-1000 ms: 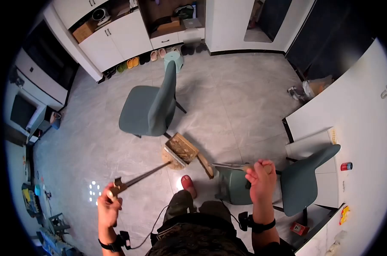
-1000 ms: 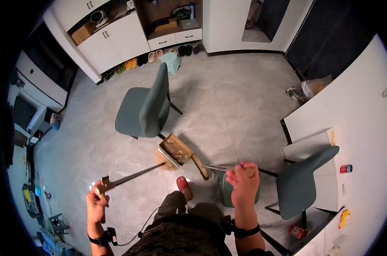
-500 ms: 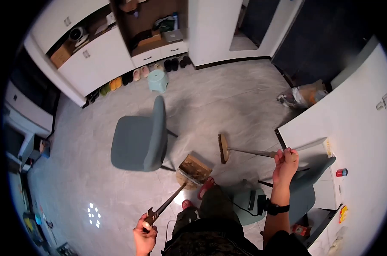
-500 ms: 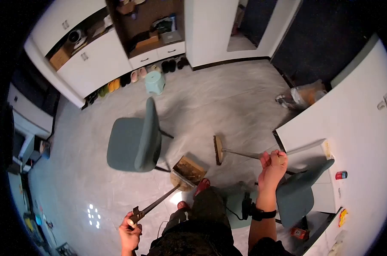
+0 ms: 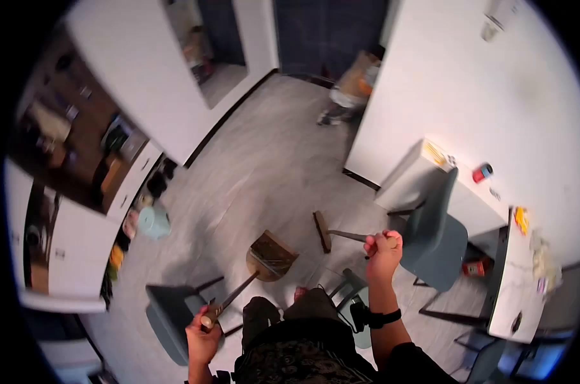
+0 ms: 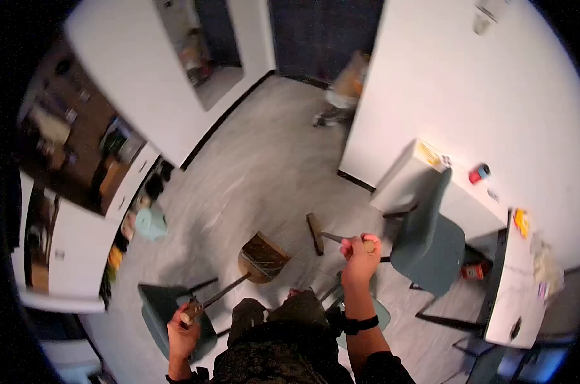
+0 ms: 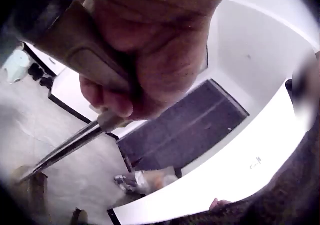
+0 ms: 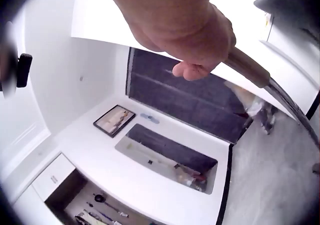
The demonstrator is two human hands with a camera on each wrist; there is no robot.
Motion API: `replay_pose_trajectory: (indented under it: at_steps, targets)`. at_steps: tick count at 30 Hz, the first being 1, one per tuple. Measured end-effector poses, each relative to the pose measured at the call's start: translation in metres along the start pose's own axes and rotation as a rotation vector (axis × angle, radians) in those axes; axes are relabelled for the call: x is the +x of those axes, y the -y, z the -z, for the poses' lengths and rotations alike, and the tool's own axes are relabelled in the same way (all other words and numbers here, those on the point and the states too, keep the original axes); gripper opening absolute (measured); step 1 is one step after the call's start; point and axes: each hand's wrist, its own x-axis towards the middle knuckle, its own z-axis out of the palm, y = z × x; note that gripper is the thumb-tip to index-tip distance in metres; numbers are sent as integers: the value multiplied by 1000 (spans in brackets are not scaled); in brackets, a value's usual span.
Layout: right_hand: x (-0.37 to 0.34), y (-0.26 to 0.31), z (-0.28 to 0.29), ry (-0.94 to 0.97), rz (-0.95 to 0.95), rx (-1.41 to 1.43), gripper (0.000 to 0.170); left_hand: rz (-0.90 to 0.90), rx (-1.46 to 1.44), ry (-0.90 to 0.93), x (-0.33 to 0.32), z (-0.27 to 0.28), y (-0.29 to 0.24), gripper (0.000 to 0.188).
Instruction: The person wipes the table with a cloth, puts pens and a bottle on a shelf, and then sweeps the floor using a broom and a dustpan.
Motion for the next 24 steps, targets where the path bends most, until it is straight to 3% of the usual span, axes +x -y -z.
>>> replay_pose_trajectory:
  at_steps: [1,3,4,7,13,19,24]
  targets:
    - [6,2,7,-50,14,19,22,109,81,83,28,-4,-29,43]
    - [16,4,18,-148,35,47,21,82,175,202,91,-18,-37,46]
    - [20,5,22,-206,56,87,23,-81,234,268,122,-32,-60,49]
    - [35,11,35,-355,94,105,24,20,199,438,204,-78,-100,50]
    - [67,16,29,-545,246,102,23,-402,413,783,375,-194,-161,49]
    - [74,21,-7,-681,135,-11,18,-756,531,1147,470,-334,-237,48]
    - [76,13,-12,-812,63,-296,17,-877,617,1349,499,-449,-284,46]
